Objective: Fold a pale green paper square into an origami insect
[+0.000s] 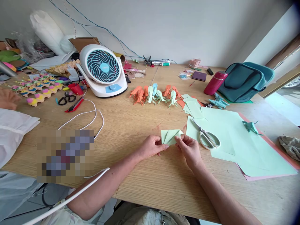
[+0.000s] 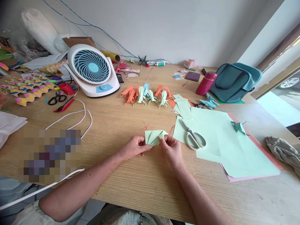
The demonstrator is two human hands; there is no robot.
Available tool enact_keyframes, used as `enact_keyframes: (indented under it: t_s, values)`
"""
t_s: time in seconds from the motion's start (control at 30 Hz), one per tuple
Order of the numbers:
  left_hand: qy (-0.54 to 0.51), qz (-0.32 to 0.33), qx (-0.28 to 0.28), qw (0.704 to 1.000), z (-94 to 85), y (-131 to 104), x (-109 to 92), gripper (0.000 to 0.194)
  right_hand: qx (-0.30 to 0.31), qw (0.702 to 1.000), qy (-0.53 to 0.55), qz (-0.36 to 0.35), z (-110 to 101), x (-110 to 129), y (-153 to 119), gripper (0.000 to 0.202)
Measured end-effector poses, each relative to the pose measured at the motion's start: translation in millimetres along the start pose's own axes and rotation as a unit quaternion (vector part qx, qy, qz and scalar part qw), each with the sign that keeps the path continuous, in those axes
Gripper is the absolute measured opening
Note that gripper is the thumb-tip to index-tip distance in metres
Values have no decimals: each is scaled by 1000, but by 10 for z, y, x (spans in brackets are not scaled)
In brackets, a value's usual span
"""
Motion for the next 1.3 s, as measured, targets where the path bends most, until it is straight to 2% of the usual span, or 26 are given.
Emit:
enact_keyframes:
  t_s: [0.17,0.5,0.63,0.77,1.0,1.3]
  values:
    - [-10,-9,-1,1000,2,0,-3,36,-13,1000,1,-16,-36,28,-12,42]
    - [13,17,-15,1000,0,-21,-23,27,-22,999,-14,-38,-36,87,-32,43]
    - [-2,12,-5,1000,14,-24,-18,32,-17,999,-12,-47,-39,114,-50,41]
    - [-24,18,0,1000,40,-23,-50,39,0,997,-25,-69,36,139,-90,41]
    - [-34,54,-10,998,63,-43,-96,34,18,997,-37,-72,159,162,-138,45]
    - [-48,24,-20,998,43,-30,-32,44,-18,996,-34,-82,1,214,-120,42]
Point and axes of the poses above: each hand's wrist, its own y-axis towards the middle knuckle, its own z-axis out of the palm, x = y × z, the point moved 8 cm from there along y, towards the middle knuckle, and after that the axes turned 14 degrees about z, right-handed, at the moved point
